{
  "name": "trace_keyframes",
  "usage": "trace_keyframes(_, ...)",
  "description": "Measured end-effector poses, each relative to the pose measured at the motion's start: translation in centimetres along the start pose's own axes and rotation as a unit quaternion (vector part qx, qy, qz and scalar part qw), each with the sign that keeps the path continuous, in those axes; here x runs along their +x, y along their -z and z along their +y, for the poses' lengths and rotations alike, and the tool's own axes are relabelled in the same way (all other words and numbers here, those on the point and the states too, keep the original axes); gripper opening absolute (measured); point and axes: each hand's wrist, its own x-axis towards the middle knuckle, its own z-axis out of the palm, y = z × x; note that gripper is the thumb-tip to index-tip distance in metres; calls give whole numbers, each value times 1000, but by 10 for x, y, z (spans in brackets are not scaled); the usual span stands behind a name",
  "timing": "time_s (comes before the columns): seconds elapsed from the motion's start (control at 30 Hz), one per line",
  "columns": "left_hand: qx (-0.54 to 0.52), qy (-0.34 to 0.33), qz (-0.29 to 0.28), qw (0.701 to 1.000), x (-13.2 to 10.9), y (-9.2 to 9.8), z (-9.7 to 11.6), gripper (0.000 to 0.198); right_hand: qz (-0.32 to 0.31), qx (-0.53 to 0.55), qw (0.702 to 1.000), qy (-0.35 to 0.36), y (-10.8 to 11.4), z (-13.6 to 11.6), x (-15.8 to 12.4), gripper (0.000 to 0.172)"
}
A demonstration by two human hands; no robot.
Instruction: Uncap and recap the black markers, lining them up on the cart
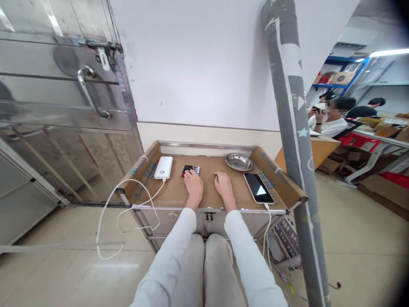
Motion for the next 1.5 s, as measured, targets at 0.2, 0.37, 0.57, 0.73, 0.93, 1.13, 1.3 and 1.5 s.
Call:
trace_keyframes(0.2, 1, -37, -8, 999, 0, -2, 1, 25, -4, 2, 1000, 2, -1, 1, 1, 30)
trace_keyframes(0.37, -32, -89, -31, 995, 3, 0, 3, 25, -2, 1, 1000, 1, -4, 2, 1, 30)
trace_keyframes(0.57, -122, -248, -150, 949, 8, -6, 3, 19, -7, -7, 1000, 1, -4, 3, 1, 30)
trace_keyframes(0.73, -135, -252, -187, 940, 10, -8, 2, 18, -8, -13, 1000, 1, -4, 4, 3, 29)
trace_keyframes(0.93, -139, -240, -201, 940, 11, -6, 2, 19, -9, -11, 1000, 0, -4, 4, 2, 28)
trace_keyframes(1.13, -141, -237, -197, 941, 10, -4, 3, 18, -4, -7, 1000, 3, -4, 4, 2, 28)
trace_keyframes(1.3, -139, -233, -196, 942, 10, -4, 3, 18, -6, -4, 1000, 1, -5, 5, 2, 27)
trace_keyframes(1.5, -142, -231, -196, 943, 10, -5, 3, 19, -6, 3, 1000, -4, -6, 7, 2, 27)
